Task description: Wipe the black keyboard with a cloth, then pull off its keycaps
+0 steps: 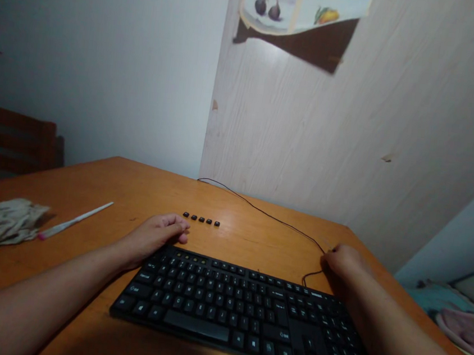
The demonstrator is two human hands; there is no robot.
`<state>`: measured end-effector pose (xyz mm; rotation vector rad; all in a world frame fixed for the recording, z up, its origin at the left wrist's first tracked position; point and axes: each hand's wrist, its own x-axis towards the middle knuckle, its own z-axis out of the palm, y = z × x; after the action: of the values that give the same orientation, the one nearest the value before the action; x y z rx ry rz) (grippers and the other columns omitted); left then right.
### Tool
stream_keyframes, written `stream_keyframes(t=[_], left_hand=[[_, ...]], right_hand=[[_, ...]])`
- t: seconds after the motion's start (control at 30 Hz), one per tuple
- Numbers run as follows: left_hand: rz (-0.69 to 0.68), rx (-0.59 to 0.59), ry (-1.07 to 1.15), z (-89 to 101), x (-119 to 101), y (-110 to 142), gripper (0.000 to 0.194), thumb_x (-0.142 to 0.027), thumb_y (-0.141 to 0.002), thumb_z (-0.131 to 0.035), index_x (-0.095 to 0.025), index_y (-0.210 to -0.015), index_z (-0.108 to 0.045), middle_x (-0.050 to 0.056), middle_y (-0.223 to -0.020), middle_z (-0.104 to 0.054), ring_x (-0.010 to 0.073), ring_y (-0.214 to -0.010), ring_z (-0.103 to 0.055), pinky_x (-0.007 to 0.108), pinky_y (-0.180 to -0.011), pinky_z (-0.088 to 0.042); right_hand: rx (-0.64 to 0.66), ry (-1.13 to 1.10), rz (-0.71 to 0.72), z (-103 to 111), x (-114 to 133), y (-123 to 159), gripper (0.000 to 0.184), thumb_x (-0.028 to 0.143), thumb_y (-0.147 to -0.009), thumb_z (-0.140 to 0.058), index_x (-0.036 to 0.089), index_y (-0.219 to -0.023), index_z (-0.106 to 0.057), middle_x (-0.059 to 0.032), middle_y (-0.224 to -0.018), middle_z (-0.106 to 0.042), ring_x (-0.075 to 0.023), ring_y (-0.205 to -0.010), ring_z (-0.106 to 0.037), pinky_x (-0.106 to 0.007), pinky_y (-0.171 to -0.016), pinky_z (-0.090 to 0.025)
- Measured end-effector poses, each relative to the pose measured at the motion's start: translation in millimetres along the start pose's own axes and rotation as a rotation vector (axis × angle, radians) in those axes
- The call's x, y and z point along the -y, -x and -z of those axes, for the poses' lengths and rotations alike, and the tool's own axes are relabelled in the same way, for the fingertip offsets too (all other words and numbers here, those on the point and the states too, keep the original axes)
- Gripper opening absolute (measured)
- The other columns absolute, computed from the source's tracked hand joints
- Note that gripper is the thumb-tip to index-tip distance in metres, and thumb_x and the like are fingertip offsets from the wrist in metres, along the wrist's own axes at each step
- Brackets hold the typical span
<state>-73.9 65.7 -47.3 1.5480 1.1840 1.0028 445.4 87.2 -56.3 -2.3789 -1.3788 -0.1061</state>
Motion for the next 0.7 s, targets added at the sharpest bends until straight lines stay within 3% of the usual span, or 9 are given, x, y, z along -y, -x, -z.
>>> stream_keyframes(t=[0.2,0.47,0.7], left_hand=[[0.019,0.001,0.007,-0.2,-3.2,1.2,0.031,-0.049,-0.081,-0.059,-0.018,-0.082,-0.06,0.003,-0.076,-0.067,0.0118,-0.055,-0.044,0.023,-0.053,-0.027],[0.028,0.01,0.023,0.0,-0.5,0.7,0.033,-0.051,-0.08,-0.059,-0.018,-0.082,-0.061,0.003,-0.076,-0.068,0.0118,-0.054,-0.045,0.024,-0.052,-0.026],[0.022,-0.001,0.048,-0.1,1.6,-1.6,0.033,-0.05,-0.08,-0.059,-0.017,-0.085,-0.06,0.003,-0.076,-0.067,0.0122,-0.056,-0.047,0.023,-0.053,-0.029]], right_hand=[[0.121,0.026,0.053,3.2,44.3,8.0,0.019,0.029,-0.064,-0.069,0.019,-0.08,-0.067,-0.0123,-0.072,-0.064,-0.0282,-0.074,-0.062,-0.034,-0.062,-0.039],[0.129,-0.108,0.081,4.1,100.7,12.4,0.016,0.034,-0.074,-0.063,0.018,-0.075,-0.063,-0.0089,-0.068,-0.063,-0.0223,-0.067,-0.058,-0.029,-0.056,-0.036],[0.202,-0.459,0.072,19.7,137.3,38.8,0.027,0.029,-0.089,-0.038,0.015,-0.081,-0.059,-0.0102,-0.069,-0.064,-0.016,-0.056,-0.058,-0.024,-0.049,-0.04]])
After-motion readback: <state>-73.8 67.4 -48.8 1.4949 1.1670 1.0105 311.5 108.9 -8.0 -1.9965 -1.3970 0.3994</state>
